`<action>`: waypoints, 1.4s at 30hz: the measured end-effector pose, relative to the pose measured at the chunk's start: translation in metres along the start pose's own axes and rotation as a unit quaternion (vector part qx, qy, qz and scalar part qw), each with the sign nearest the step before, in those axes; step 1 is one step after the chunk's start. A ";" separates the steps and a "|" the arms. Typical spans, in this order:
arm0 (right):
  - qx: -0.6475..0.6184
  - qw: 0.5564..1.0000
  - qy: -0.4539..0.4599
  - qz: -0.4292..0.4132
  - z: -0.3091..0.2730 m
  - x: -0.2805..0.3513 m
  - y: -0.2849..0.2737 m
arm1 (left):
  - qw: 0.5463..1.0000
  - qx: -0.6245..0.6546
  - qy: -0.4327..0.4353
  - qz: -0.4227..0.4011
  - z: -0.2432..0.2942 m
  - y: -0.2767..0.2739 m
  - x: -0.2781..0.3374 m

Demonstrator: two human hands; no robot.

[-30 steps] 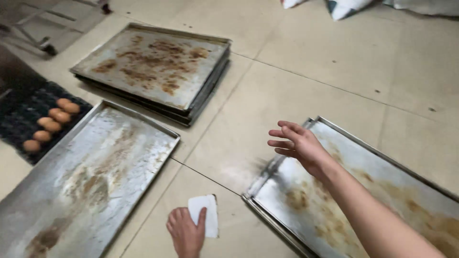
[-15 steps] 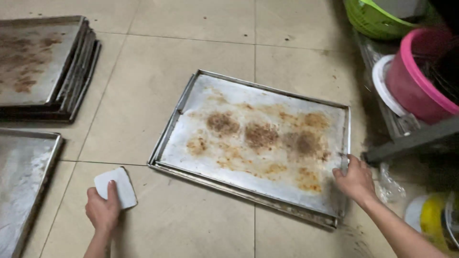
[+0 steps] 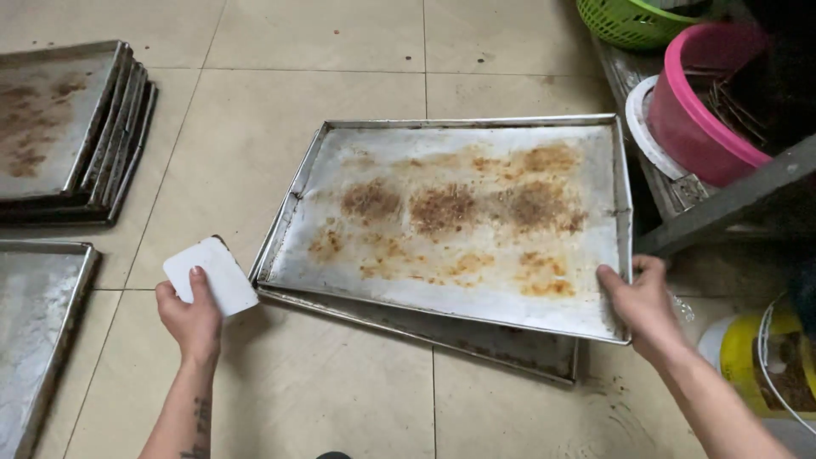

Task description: Scraping residue off metal baking trays using a plastic scraper and stacking them on the floor

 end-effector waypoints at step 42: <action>0.263 0.955 -0.103 -0.088 0.057 -0.008 0.147 | 0.917 -0.319 0.002 -0.237 0.100 0.167 -0.117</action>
Point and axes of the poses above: each hand's wrist, its own x-axis away from the middle knuckle, its own y-axis out of the palm, z = x × y, the point moved 2 cm from there along -x, towards the middle knuckle, and after that the axes turned 14 degrees about -y, right-handed, at the moved point
